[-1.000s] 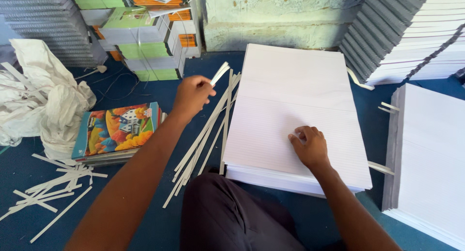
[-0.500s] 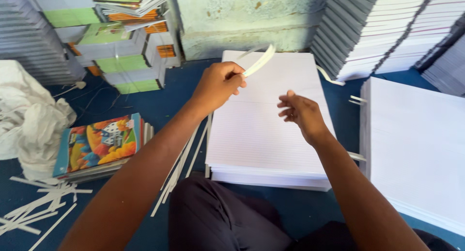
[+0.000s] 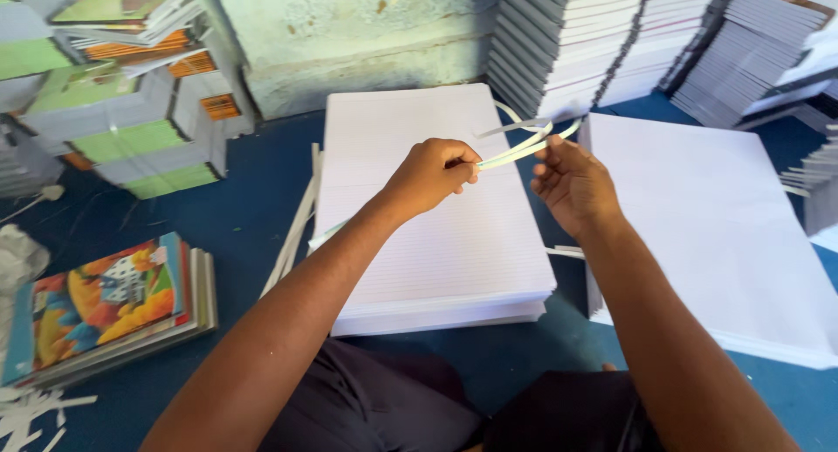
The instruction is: The person aligns and stacks lined paper sheets, then secures them with rubber bands. They fold the stack in half and flip through the pages to check alignment.
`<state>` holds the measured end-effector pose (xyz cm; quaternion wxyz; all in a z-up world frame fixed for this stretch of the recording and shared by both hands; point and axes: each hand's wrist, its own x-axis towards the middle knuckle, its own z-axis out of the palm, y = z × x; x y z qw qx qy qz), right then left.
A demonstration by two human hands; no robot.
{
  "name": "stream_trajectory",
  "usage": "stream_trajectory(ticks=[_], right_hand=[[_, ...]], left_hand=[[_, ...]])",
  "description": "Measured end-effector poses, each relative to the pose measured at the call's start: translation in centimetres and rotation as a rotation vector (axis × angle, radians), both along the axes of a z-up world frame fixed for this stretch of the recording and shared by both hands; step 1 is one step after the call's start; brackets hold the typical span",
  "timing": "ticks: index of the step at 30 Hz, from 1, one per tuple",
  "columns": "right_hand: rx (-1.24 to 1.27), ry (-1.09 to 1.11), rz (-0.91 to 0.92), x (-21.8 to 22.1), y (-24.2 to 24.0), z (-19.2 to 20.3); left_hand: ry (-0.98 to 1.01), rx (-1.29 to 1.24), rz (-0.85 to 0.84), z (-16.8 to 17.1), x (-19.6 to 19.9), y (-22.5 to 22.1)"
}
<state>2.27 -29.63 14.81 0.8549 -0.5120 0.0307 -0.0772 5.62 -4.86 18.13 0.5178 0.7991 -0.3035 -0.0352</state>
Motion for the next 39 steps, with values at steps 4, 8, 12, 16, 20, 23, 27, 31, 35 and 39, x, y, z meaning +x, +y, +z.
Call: stream_trajectory(ticks=[4, 8, 12, 16, 20, 23, 27, 31, 35, 39], right_hand=[[0.013, 0.023, -0.079, -1.0, -4.8, -0.1], [0.034, 0.068, -0.174, -1.8, -8.9, 0.2], [0.016, 0.101, -0.28, -2.9, -12.9, 0.1], [0.004, 0.146, -0.394, -4.8, -17.3, -0.8], [-0.016, 0.216, -0.502, -7.0, -22.0, -2.6], [-0.026, 0.276, -0.597, -8.5, -25.7, -4.4], [-0.032, 0.335, -0.673, -10.6, -30.4, -6.8], [-0.104, 0.413, -0.726, -12.3, -33.6, -9.1], [-0.166, 0.482, -0.766, -12.9, -35.0, -10.5], [-0.344, 0.686, -0.806, -13.2, -35.5, -11.4]], left_hand=[[0.026, 0.033, -0.002, -0.3, 0.3, -3.1], [0.011, 0.08, 0.011, -0.5, 0.7, -6.3], [0.014, 0.093, -0.01, -1.3, 1.3, -9.2], [0.039, 0.121, -0.04, -2.6, 2.3, -11.4], [0.057, 0.127, -0.05, -4.4, 3.4, -13.1], [0.104, 0.157, -0.053, -5.6, 4.1, -14.1], [0.141, 0.253, -0.054, -6.9, 4.6, -15.4], [0.195, 0.337, -0.058, -8.2, 4.8, -17.6], [0.122, 0.409, -0.05, -10.4, 4.3, -20.5], [0.037, 0.47, -0.002, -12.8, 3.8, -22.6]])
